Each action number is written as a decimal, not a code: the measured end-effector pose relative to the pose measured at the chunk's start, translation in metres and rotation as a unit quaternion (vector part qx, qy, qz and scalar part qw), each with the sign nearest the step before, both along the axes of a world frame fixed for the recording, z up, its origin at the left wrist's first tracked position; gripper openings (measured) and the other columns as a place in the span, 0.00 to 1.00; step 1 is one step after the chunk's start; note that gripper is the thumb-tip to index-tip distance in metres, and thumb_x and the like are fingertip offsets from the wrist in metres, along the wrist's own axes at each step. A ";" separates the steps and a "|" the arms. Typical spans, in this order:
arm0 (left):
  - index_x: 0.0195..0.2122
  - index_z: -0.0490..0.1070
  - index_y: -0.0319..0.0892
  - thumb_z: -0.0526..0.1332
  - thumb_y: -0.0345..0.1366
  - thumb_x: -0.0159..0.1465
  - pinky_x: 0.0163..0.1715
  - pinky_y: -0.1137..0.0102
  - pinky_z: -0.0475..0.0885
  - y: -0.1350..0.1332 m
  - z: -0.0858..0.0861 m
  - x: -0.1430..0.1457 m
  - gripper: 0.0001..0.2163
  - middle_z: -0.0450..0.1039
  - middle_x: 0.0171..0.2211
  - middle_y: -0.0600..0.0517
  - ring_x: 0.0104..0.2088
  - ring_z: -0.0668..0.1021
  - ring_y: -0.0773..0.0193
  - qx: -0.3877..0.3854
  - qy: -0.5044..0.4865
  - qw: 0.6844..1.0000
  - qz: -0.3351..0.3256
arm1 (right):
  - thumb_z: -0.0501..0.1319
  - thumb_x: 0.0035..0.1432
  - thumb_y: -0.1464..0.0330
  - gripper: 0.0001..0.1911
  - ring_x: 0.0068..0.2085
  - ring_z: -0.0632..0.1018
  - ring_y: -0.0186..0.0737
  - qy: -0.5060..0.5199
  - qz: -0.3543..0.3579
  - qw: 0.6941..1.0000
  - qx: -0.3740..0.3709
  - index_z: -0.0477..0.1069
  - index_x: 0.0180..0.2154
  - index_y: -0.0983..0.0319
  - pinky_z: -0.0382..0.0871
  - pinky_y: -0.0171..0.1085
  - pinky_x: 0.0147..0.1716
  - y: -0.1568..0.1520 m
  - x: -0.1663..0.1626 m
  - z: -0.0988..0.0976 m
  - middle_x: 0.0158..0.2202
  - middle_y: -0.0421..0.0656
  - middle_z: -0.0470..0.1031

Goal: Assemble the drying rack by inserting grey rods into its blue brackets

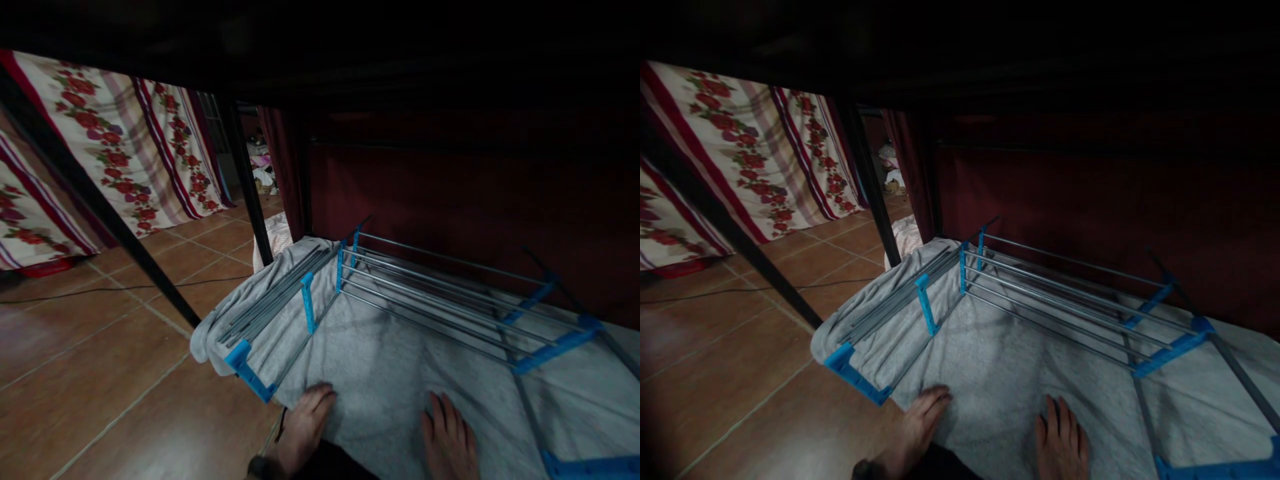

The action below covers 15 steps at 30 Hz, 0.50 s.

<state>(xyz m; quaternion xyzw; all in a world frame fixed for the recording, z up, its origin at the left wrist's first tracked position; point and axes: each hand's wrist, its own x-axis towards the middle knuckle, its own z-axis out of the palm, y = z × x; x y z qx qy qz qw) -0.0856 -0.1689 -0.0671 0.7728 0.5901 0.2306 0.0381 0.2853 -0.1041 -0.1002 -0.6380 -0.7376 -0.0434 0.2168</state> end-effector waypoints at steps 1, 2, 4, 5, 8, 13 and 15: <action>0.59 0.82 0.54 0.53 0.24 0.71 0.60 0.60 0.83 -0.015 0.000 -0.011 0.25 0.84 0.59 0.47 0.58 0.85 0.54 -0.003 -0.012 1.000 0.011 | 0.46 0.68 0.61 0.29 0.65 0.77 0.63 0.001 0.002 1.000 0.003 0.80 0.58 0.50 0.71 0.68 0.63 0.000 0.001 -0.001 0.62 0.53 0.81; 0.57 0.84 0.56 0.53 0.24 0.70 0.58 0.60 0.84 -0.030 -0.001 -0.022 0.26 0.86 0.55 0.48 0.55 0.86 0.54 -0.015 -0.025 0.999 0.020 | 0.47 0.67 0.61 0.28 0.65 0.77 0.63 0.003 0.005 1.000 0.006 0.81 0.56 0.50 0.71 0.68 0.63 0.000 0.002 -0.004 0.62 0.53 0.81; 0.53 0.85 0.59 0.54 0.27 0.70 0.50 0.61 0.87 -0.058 -0.002 -0.048 0.24 0.87 0.48 0.47 0.47 0.88 0.53 -0.043 -0.066 0.995 0.054 | 0.48 0.67 0.62 0.26 0.65 0.78 0.63 0.003 0.012 1.000 0.009 0.82 0.54 0.50 0.72 0.68 0.63 0.001 0.006 -0.011 0.62 0.53 0.81; 0.50 0.86 0.59 0.54 0.30 0.70 0.46 0.60 0.88 -0.069 -0.002 -0.061 0.22 0.87 0.44 0.46 0.44 0.88 0.52 -0.046 -0.093 0.991 0.086 | 0.49 0.67 0.62 0.25 0.65 0.78 0.64 -0.001 0.015 1.000 0.009 0.83 0.52 0.51 0.72 0.68 0.62 0.001 0.009 -0.016 0.63 0.53 0.80; 0.36 0.85 0.56 0.53 0.37 0.71 0.42 0.55 0.88 -0.089 0.000 -0.101 0.19 0.86 0.39 0.45 0.39 0.87 0.48 -0.019 -0.159 0.969 0.188 | 0.49 0.67 0.64 0.25 0.66 0.77 0.65 -0.028 0.022 0.999 0.012 0.84 0.50 0.52 0.72 0.69 0.62 0.002 0.015 -0.032 0.66 0.52 0.79; 0.35 0.80 0.54 0.56 0.43 0.67 0.48 0.50 0.85 -0.063 0.019 -0.150 0.12 0.84 0.39 0.46 0.43 0.86 0.44 0.053 -0.180 0.928 0.321 | 0.48 0.67 0.65 0.25 0.70 0.74 0.64 -0.051 0.022 0.998 0.009 0.83 0.51 0.52 0.69 0.71 0.66 0.002 0.017 -0.042 0.68 0.53 0.77; 0.39 0.80 0.53 0.57 0.43 0.65 0.55 0.47 0.82 -0.039 0.031 -0.163 0.11 0.84 0.45 0.44 0.50 0.84 0.42 0.064 -0.170 0.923 0.338 | 0.47 0.68 0.66 0.26 0.71 0.74 0.64 -0.054 0.013 0.998 0.012 0.83 0.52 0.54 0.68 0.70 0.68 0.002 0.016 -0.043 0.69 0.52 0.77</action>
